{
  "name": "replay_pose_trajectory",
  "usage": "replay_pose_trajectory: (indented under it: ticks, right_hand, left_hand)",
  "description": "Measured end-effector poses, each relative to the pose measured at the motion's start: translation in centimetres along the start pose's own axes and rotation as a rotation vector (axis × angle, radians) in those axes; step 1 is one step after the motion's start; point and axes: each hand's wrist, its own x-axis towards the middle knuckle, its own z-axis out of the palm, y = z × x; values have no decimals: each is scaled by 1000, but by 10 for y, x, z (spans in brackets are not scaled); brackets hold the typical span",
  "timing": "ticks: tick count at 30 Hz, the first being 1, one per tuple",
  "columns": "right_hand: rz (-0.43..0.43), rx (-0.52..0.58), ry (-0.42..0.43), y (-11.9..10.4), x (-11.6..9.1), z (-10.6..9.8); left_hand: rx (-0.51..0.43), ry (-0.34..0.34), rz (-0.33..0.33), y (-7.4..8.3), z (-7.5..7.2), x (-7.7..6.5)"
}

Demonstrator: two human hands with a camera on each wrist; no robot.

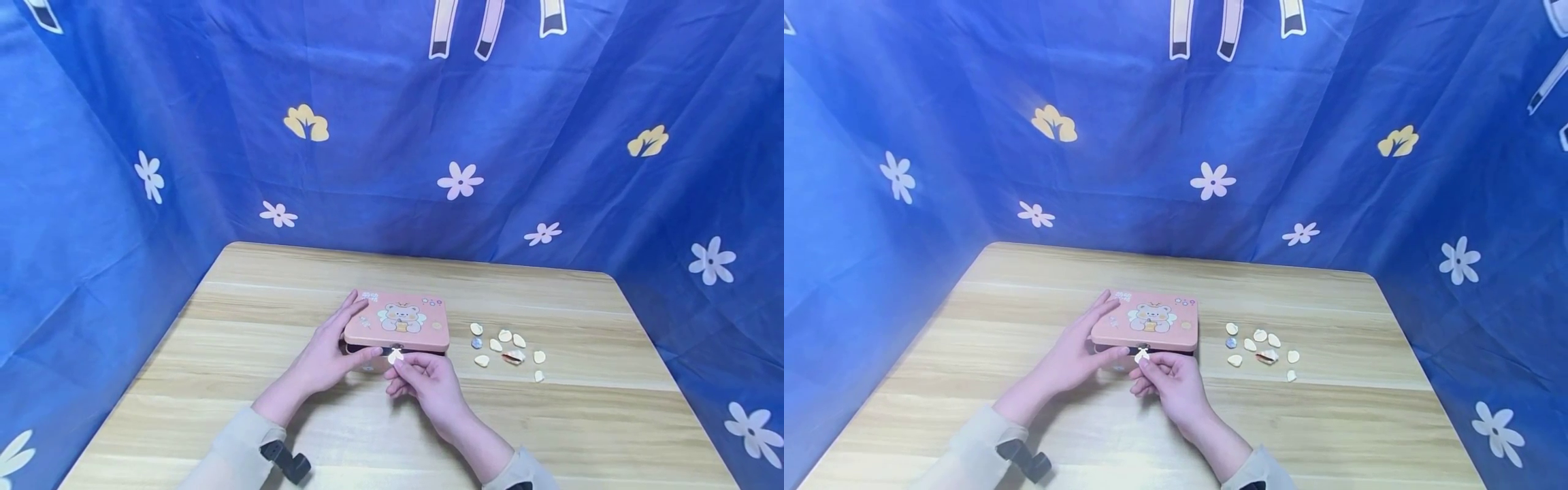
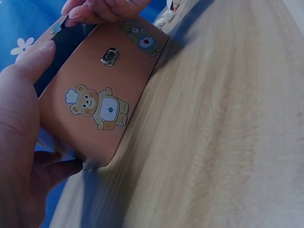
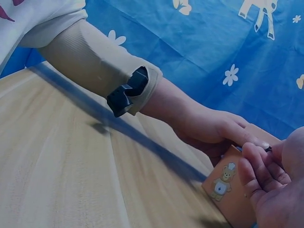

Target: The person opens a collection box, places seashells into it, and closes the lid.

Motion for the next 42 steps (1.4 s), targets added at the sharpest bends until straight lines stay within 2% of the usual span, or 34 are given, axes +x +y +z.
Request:
replay_pose_trajectory:
  ticks: [10,23,35,42]
  right_hand:
    - [-35,-31,-15,-4,2,-2]
    - [-84,-57,-17,-12,4,-4]
    - [-116,-118,3,-17,5,-9]
    - [-148,-144,2,-20,4,-15]
  left_hand:
    - [20,20,11,2,-1,1]
    - [57,33,-7,8,-4,4]
    - [68,55,-27,12,-5,9]
    - [45,76,-45,17,-6,11]
